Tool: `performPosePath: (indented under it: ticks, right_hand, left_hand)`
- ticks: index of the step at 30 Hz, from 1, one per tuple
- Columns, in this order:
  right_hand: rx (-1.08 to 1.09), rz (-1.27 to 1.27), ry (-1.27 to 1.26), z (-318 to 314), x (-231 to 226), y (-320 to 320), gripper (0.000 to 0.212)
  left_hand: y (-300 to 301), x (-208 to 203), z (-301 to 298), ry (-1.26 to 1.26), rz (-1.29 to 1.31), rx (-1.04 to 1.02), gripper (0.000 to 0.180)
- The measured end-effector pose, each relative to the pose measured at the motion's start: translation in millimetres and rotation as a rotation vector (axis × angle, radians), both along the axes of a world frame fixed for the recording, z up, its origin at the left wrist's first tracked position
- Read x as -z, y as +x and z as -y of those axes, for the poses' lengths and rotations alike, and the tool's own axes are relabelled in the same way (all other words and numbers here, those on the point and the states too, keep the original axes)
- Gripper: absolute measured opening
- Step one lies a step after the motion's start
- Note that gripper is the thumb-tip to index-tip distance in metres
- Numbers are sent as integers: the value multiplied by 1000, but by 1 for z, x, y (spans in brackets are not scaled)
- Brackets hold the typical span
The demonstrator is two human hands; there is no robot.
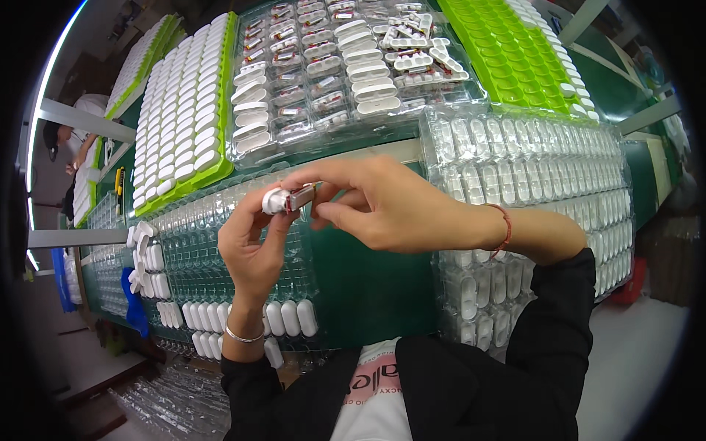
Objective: The person assembles small cylindrical components into white earbud-style cases. They repeatedly pick up a component, insert it into the case, close the case, and place it into a green tray. The process is repeated for multiple units throughout the clip.
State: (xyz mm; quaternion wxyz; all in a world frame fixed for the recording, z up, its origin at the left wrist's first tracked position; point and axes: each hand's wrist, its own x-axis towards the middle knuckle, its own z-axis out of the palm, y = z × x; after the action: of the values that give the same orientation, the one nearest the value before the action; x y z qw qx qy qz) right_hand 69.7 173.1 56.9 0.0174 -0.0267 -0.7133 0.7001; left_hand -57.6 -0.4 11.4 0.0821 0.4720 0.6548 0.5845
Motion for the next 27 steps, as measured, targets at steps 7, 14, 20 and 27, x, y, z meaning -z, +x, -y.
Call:
performPosePath:
  ticks: [7, 14, 20, 27]
  right_hand:
    - [173, -240, 445, 2, 8, 11, 36]
    - [246, -647, 778, 6, 14, 8, 46]
    - [241, -729, 815, 6, 21, 8, 44]
    - [250, -704, 900, 9, 23, 9, 37]
  left_hand:
    - [16, -8, 8, -28, 316, 91, 28]
    - [20, 1, 11, 81, 412, 162, 31]
    - [22, -4, 10, 120, 291, 150, 34]
    - [16, 1, 19, 83, -88, 120, 48]
